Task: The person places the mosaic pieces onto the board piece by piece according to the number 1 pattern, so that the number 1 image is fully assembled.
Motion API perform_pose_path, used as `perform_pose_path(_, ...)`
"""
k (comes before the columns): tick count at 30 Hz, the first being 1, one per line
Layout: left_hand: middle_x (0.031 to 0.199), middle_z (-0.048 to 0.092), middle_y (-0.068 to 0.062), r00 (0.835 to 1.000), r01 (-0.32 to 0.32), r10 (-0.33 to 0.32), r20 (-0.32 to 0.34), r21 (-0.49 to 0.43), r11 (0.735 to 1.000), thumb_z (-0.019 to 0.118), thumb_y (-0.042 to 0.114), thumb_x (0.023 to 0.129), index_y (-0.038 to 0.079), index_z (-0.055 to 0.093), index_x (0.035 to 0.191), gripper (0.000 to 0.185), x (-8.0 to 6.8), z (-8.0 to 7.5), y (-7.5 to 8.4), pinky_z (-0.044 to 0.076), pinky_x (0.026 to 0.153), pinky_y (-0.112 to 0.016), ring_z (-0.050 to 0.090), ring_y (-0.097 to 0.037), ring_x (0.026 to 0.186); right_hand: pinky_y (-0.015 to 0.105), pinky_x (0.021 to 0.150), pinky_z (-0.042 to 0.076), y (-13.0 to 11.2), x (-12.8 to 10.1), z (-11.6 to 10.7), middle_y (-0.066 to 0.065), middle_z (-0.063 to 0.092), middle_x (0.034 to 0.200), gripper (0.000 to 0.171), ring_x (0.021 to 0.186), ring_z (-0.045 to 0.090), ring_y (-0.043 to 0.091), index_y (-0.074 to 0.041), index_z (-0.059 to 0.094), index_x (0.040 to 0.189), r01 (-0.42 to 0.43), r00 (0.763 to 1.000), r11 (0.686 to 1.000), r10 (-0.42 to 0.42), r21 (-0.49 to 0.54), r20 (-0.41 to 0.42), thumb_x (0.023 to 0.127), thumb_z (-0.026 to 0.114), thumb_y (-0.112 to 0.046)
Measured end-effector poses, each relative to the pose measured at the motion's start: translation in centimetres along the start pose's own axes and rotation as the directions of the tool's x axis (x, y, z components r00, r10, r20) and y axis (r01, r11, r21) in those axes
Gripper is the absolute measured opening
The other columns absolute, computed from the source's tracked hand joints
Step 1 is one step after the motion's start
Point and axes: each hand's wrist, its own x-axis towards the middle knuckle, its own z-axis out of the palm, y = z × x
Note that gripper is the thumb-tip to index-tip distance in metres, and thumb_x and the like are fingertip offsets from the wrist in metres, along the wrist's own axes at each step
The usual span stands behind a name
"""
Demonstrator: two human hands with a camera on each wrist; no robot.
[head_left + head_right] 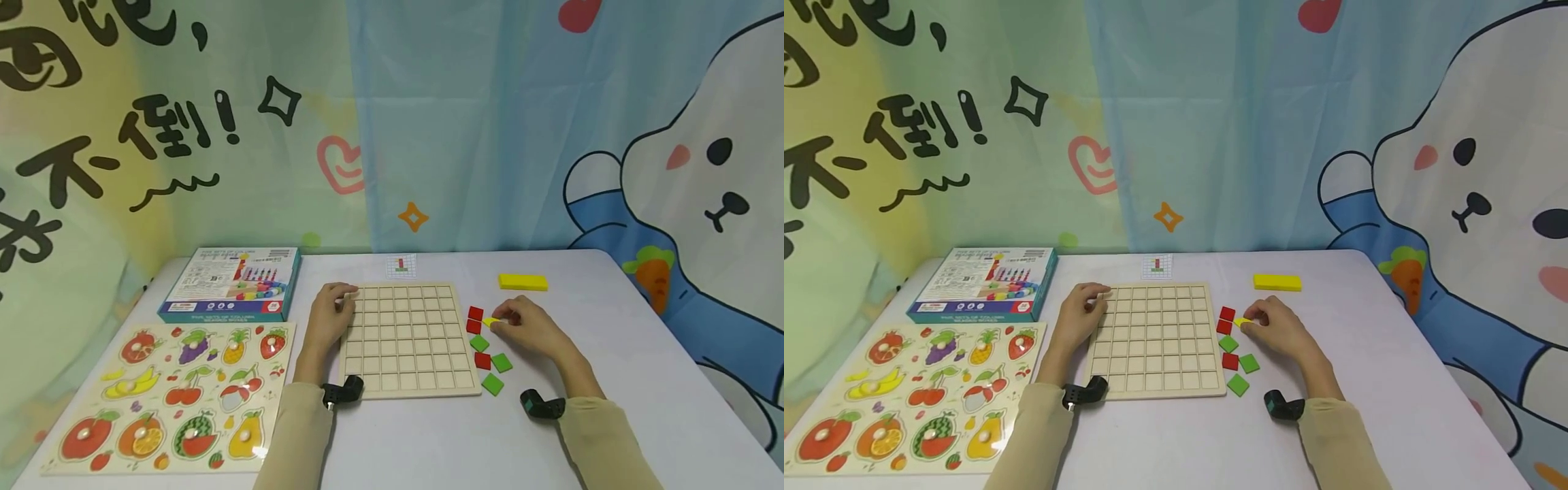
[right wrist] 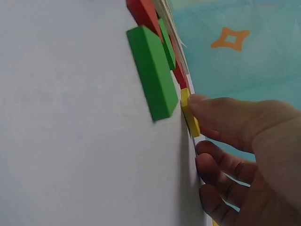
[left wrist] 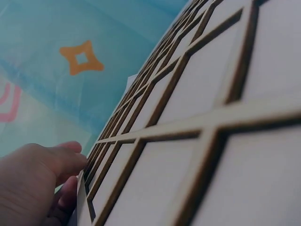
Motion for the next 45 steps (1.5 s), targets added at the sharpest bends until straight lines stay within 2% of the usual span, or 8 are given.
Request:
perform_pose_path(10, 0.119, 0.061, -0.014, 0.998, -0.06, 0.06, -0.026, 0.005, 0.998, 0.062, 0.004, 0.087, 0.003, 0.074, 0.097, 0.016, 0.0, 0.3, 0.1, 0.051, 0.084, -0.041, 0.058, -0.033, 0.109, 0.03, 0.074, 0.045, 0.0, -0.1, -0.4, 0.007, 0.06, 0.088, 0.015, 0.083, 0.052, 0.02, -0.006, 0.059, 0.101, 0.009, 1.0, 0.997, -0.007, 0.078, -0.028, 0.09, 0.062, -0.016)
perform_pose_path(16, 0.116, 0.066, -0.009, 0.998, -0.067, 0.068, -0.014, 0.053, 0.996, 0.061, 0.006, 0.088, 0.009, 0.075, 0.099, 0.017, -0.1, 0.8, 0.2, 0.049, 0.082, -0.04, 0.055, -0.03, 0.107, 0.026, 0.071, 0.047, -0.6, -0.2, -0.7, 0.009, 0.064, 0.096, 0.022, 0.086, 0.054, 0.022, -0.007, 0.059, 0.107, 0.008, 0.999, 0.986, -0.002, 0.166, -0.038, 0.093, 0.06, -0.024)
perform_pose_path(20, 0.117, 0.066, -0.006, 0.998, -0.069, 0.07, -0.003, 0.064, 0.996, 0.061, 0.009, 0.089, 0.012, 0.074, 0.1, 0.018, -0.1, 1.1, 0.4, 0.048, 0.081, -0.041, 0.053, -0.029, 0.106, 0.027, 0.068, 0.048, -1.3, -0.2, -0.8, 0.007, 0.064, 0.096, 0.021, 0.085, 0.054, 0.022, -0.01, 0.061, 0.107, 0.006, 0.999, 0.983, 0.001, 0.183, -0.041, 0.093, 0.06, -0.026)
perform_pose_path(23, 0.117, 0.065, -0.007, 0.997, -0.076, 0.076, -0.002, 0.057, 0.996, 0.061, 0.01, 0.088, 0.012, 0.074, 0.1, 0.017, 0.0, 1.1, 0.5, 0.047, 0.084, -0.043, 0.053, -0.029, 0.107, 0.029, 0.067, 0.048, -1.8, 0.0, -0.8, 0.007, 0.065, 0.096, 0.019, 0.085, 0.055, 0.022, -0.011, 0.062, 0.106, 0.041, 0.998, 0.983, -0.03, 0.178, -0.063, 0.093, 0.06, -0.025)
perform_pose_path(27, 0.116, 0.065, -0.007, 0.998, -0.057, 0.057, 0.009, 0.056, 0.997, 0.062, 0.011, 0.089, 0.012, 0.075, 0.1, 0.017, 0.0, 1.2, 0.4, 0.046, 0.089, -0.045, 0.051, -0.03, 0.109, 0.031, 0.072, 0.047, -2.5, 0.5, -0.7, 0.007, 0.066, 0.098, 0.02, 0.088, 0.057, 0.022, -0.009, 0.062, 0.106, 0.088, 0.994, 0.98, -0.075, 0.181, -0.075, 0.093, 0.061, -0.024)
perform_pose_path(34, 0.113, 0.064, -0.008, 0.998, -0.047, 0.045, 0.036, 0.058, 0.997, 0.062, 0.012, 0.089, 0.015, 0.075, 0.097, 0.017, 0.1, 1.3, 0.5, 0.044, 0.09, -0.046, 0.05, -0.031, 0.109, 0.033, 0.077, 0.047, -3.6, 1.3, -0.4, 0.007, 0.066, 0.101, 0.02, 0.091, 0.058, 0.023, -0.01, 0.062, 0.107, 0.098, 0.995, 0.976, -0.091, 0.196, -0.045, 0.093, 0.059, -0.024)
perform_pose_path(39, 0.109, 0.064, -0.008, 0.999, -0.042, 0.041, 0.024, 0.05, 0.998, 0.062, 0.012, 0.088, 0.016, 0.075, 0.095, 0.016, 0.1, 0.9, 0.6, 0.043, 0.088, -0.046, 0.05, -0.03, 0.107, 0.031, 0.076, 0.048, -5.1, 2.1, 0.1, 0.006, 0.066, 0.103, 0.023, 0.092, 0.059, 0.023, -0.009, 0.063, 0.11, 0.115, 0.993, 0.971, -0.111, 0.211, -0.03, 0.094, 0.059, -0.025)
perform_pose_path(45, 0.109, 0.063, -0.008, 1.0, -0.021, 0.02, 0.011, 0.062, 0.998, 0.061, 0.013, 0.088, 0.017, 0.075, 0.095, 0.015, -0.2, 0.3, 0.2, 0.042, 0.087, -0.046, 0.05, -0.03, 0.107, 0.03, 0.077, 0.05, -7.5, 3.3, 1.2, 0.007, 0.066, 0.105, 0.025, 0.093, 0.059, 0.022, -0.006, 0.063, 0.111, 0.18, 0.983, 0.955, -0.183, 0.237, -0.008, 0.094, 0.059, -0.024)
